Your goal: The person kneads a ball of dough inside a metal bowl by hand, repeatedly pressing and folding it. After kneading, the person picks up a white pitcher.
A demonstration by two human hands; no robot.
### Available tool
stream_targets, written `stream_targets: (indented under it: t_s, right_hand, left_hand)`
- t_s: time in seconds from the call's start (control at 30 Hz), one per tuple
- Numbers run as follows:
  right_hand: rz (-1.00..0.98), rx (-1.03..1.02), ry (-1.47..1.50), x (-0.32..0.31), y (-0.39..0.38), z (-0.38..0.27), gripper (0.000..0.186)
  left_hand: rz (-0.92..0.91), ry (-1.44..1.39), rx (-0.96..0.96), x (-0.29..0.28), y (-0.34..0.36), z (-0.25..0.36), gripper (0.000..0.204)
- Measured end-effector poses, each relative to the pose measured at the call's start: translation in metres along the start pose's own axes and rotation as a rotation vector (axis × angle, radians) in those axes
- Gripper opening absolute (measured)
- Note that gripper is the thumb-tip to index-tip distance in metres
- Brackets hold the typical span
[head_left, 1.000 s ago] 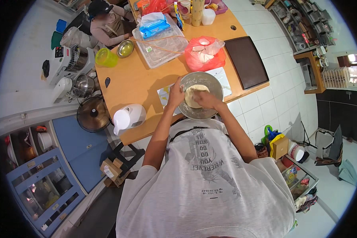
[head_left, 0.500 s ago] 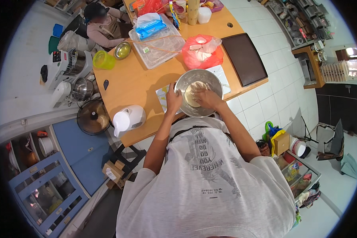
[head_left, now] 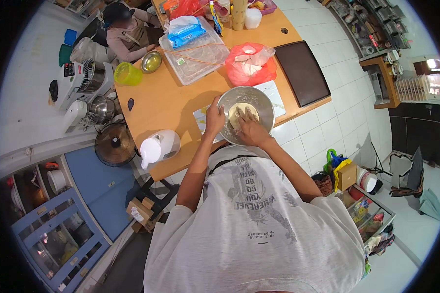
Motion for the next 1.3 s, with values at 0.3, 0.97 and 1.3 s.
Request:
stream_targets:
  t_s: [0.3, 0.97, 1.3]
  right_hand:
    - [-0.083, 0.163, -0.039, 0.014, 0.003, 0.01, 0.087]
    - [-0.092, 0.067, -0.207, 0.014, 0.018, -0.001, 0.079]
    - [-0.226, 0.168, 0.449, -0.014, 0.041, 0.026, 0.076]
  left_hand:
    - [0.006, -0.014, -0.03, 0.004, -0.003, -0.015, 0.043]
    - [0.049, -0.01, 0.018, 0.001, -0.002, -0.005, 0.041]
    - [0.092, -0.059, 0.068, -0.004, -0.007, 0.002, 0.043]
Point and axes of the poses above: each hand's wrist, its own y-axis towards the middle knuckle, its own x-axis out of the palm, z = x × y, the point moved 8 cm from there along y, towards the middle knuckle, and after that the axes turned 3 degrees about z, right-handed, at the moved point
